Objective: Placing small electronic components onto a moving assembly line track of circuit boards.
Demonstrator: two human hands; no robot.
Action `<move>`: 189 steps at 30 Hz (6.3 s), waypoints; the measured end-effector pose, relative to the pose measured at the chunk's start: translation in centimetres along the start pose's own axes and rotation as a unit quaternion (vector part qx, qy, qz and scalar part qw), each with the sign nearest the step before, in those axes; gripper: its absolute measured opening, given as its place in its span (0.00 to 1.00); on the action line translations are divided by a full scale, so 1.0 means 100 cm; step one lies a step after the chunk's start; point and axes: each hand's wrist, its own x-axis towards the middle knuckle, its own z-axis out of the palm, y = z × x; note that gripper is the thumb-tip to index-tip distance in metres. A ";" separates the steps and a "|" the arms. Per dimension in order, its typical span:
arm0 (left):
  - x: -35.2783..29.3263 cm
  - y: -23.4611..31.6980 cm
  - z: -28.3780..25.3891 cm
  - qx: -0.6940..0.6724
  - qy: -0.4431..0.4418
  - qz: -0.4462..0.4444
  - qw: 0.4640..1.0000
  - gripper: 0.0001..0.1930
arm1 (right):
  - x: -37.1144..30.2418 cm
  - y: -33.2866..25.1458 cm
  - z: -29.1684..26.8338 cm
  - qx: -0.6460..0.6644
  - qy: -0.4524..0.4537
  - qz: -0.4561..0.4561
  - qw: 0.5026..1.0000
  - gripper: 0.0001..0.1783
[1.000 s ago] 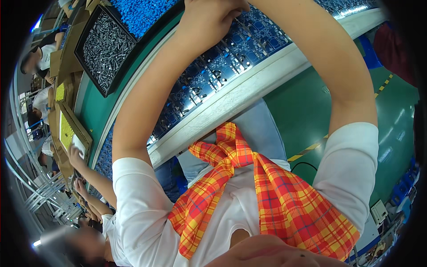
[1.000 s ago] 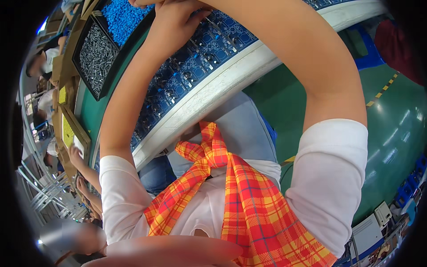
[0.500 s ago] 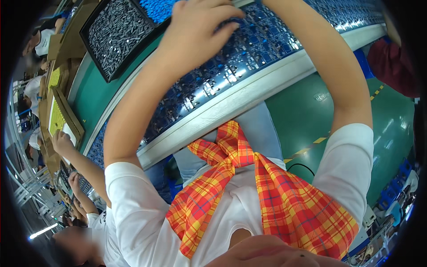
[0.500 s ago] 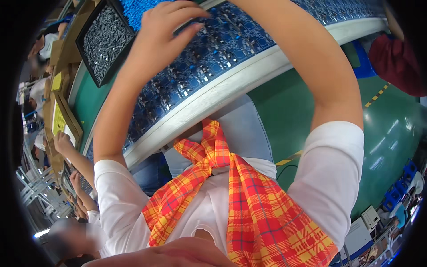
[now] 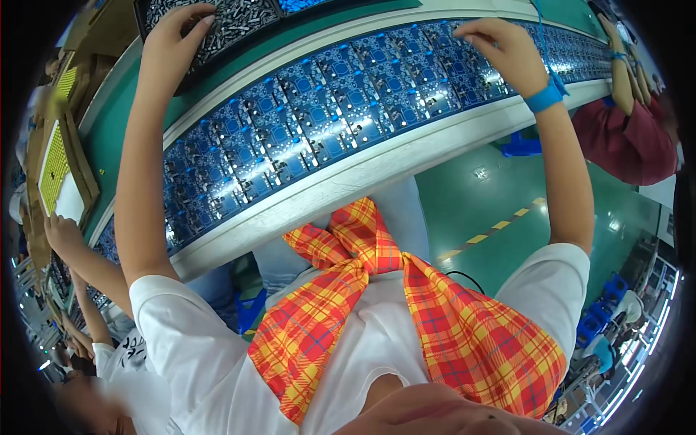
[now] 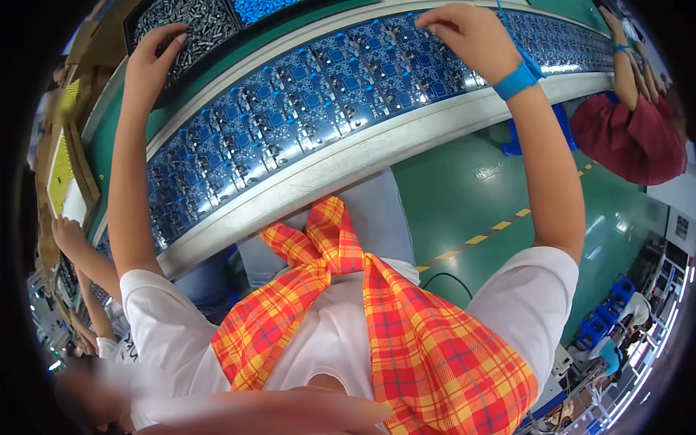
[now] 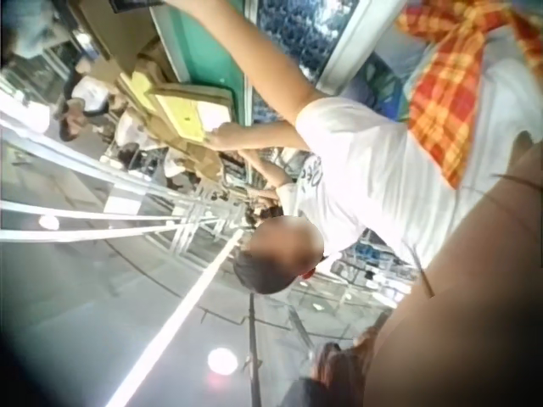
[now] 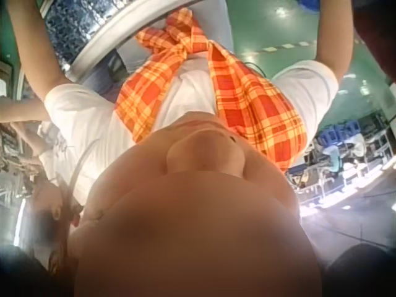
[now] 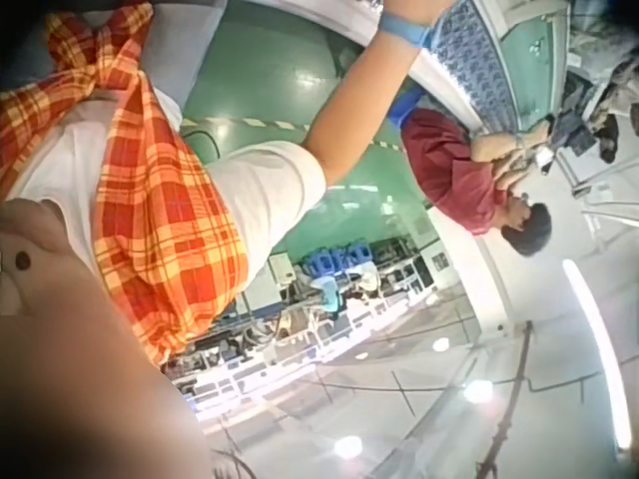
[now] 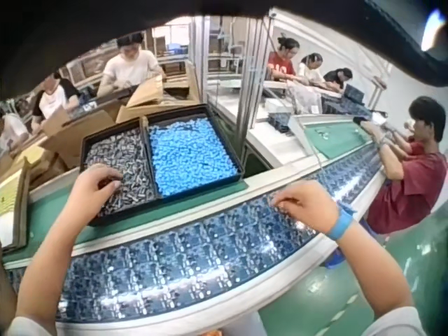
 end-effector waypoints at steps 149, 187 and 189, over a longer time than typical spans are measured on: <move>0.012 0.114 0.007 -0.040 0.066 -0.016 0.997 0.06 | -0.030 -0.031 0.006 -0.156 -0.028 -0.120 0.980 0.05; -0.023 0.242 0.136 -0.070 -0.177 0.254 0.948 0.07 | 0.184 -0.066 0.061 -0.011 -0.013 -0.024 1.000 0.08; -0.026 0.238 0.137 -0.063 -0.177 0.255 0.949 0.07 | 0.199 -0.097 0.047 -0.076 -0.183 0.199 0.960 0.08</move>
